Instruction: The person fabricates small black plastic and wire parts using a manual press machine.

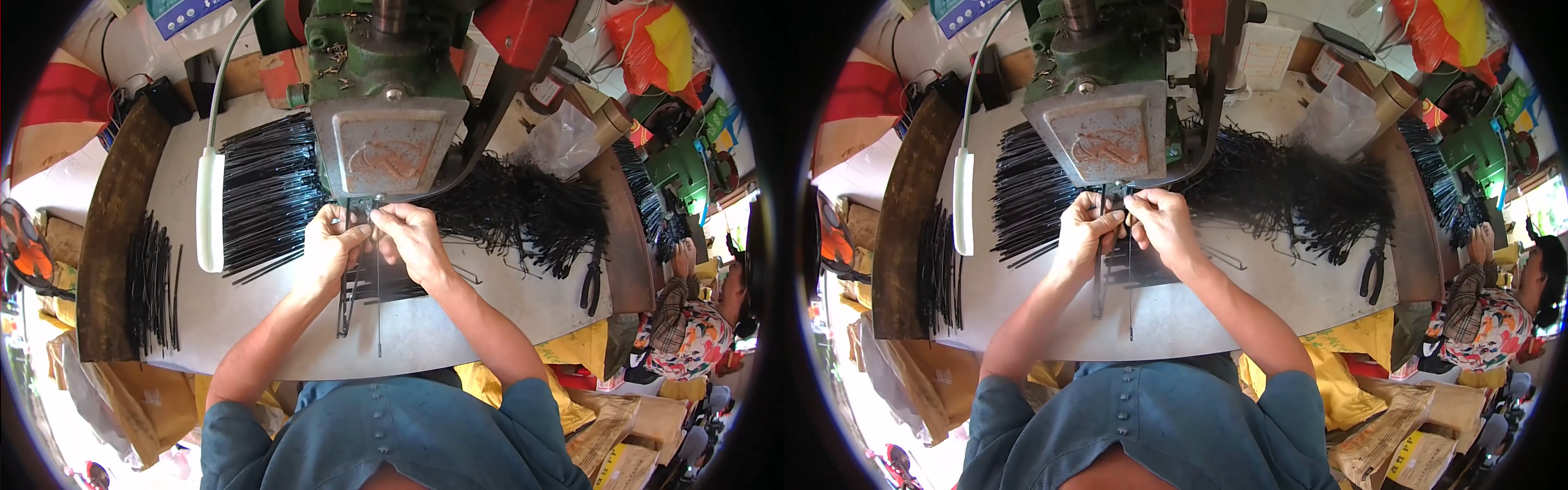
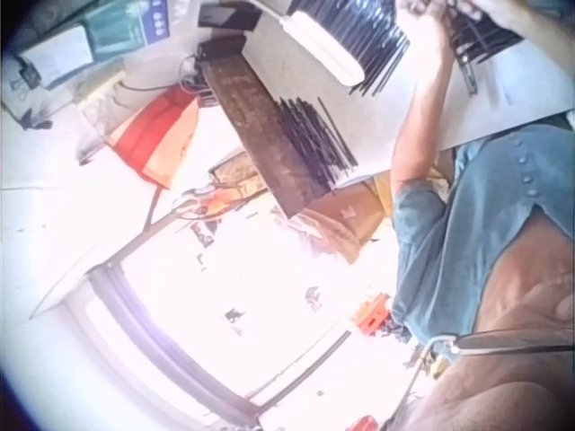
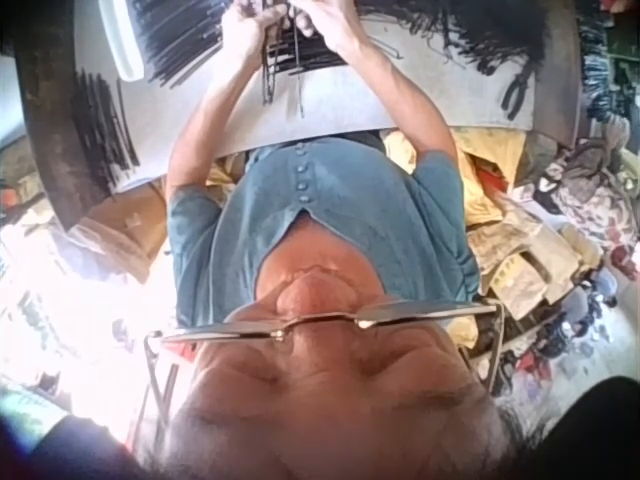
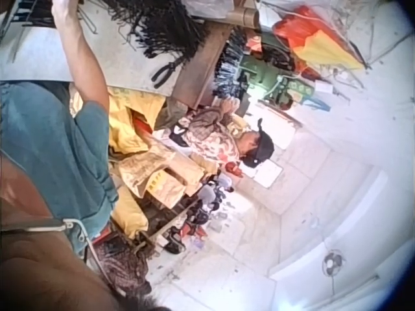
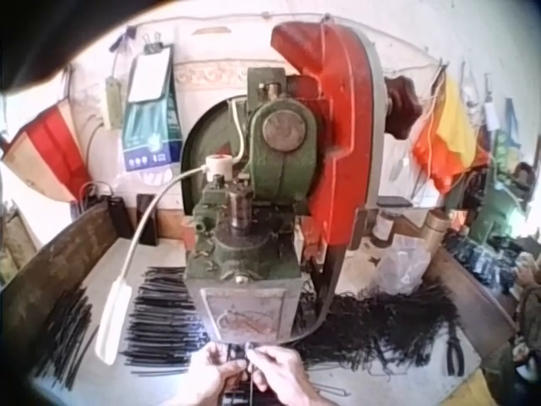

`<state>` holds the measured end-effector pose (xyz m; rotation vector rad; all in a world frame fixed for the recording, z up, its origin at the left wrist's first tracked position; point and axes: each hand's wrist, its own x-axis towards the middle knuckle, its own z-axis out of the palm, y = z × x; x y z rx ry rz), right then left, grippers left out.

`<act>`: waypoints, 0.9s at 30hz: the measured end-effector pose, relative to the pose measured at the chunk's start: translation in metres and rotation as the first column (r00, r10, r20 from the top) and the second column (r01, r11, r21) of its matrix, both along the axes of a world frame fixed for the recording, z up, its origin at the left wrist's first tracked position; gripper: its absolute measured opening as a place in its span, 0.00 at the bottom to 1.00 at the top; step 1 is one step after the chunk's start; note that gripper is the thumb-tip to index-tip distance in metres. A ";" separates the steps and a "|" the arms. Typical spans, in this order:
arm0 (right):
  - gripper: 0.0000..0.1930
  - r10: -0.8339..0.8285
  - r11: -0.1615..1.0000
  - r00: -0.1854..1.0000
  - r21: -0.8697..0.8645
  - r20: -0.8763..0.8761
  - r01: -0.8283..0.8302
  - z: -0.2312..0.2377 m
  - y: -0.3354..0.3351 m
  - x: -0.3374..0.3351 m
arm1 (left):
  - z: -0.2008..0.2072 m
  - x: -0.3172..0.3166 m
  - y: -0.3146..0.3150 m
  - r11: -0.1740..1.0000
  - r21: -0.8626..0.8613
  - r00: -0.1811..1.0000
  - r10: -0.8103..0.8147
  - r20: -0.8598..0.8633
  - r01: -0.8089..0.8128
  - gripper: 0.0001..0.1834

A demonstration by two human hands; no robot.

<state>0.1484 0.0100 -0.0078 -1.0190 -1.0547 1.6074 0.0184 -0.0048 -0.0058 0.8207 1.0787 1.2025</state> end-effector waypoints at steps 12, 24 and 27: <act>0.09 -0.184 0.983 0.933 0.048 0.309 0.178 0.032 0.006 0.093 | 0.002 0.000 0.002 1.000 -0.016 1.000 -0.009 0.020 0.009 0.10; 0.06 -0.093 0.979 0.681 0.190 0.727 -0.068 0.027 -0.001 0.121 | 0.041 -0.082 -0.011 0.988 -0.052 0.845 -0.153 -0.512 0.147 0.09; 0.05 -0.306 0.822 0.191 0.360 0.933 -0.442 0.023 -0.006 0.112 | 0.053 -0.111 -0.027 0.958 -0.051 0.036 -0.063 -0.997 0.281 0.10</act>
